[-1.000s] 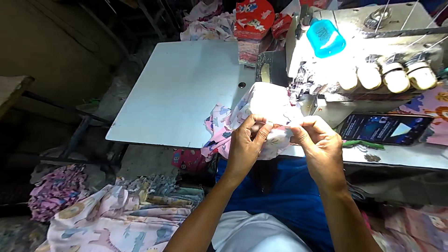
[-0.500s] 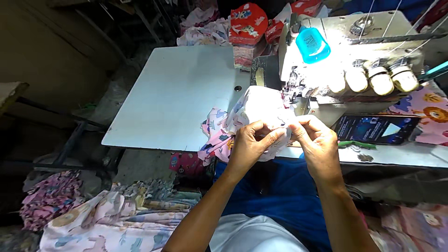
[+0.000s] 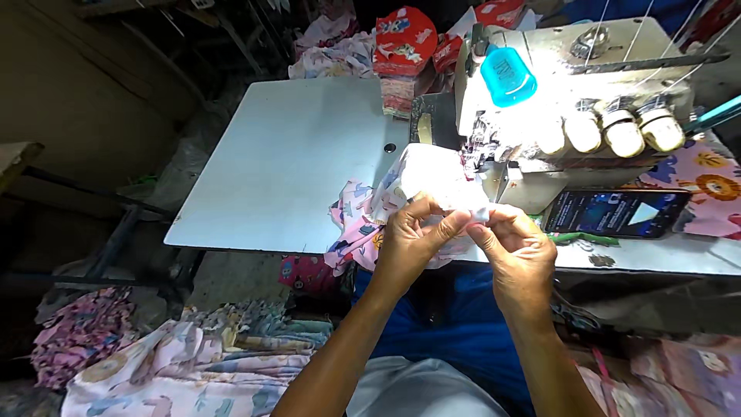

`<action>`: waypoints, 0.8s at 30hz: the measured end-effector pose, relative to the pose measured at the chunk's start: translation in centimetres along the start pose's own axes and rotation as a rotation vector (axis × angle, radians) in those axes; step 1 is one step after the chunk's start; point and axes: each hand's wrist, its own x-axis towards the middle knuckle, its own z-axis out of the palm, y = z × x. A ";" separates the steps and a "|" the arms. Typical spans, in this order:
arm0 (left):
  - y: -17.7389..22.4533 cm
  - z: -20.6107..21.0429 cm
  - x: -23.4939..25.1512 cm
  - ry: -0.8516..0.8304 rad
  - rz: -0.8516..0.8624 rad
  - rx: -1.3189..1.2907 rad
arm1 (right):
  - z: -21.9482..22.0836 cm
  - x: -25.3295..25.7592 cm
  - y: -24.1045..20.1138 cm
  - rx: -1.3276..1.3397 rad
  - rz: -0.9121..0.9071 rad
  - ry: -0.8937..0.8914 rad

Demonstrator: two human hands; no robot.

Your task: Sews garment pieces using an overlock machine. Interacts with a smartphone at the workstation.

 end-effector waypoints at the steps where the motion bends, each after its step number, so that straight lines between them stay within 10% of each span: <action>1: -0.1 -0.2 -0.2 -0.054 0.000 -0.067 | 0.0 0.1 -0.1 -0.004 -0.025 0.006; 5: -0.1 -0.7 -0.2 -0.110 -0.135 -0.281 | -0.4 0.1 -0.1 -0.090 -0.118 -0.005; 17: -0.8 -1.1 0.5 -0.183 0.073 0.174 | -1.7 0.8 0.6 -0.062 -0.127 -0.115; 24: -1.4 -2.5 0.2 -0.611 -0.344 -0.427 | -4.0 2.2 -2.1 0.417 0.060 -0.486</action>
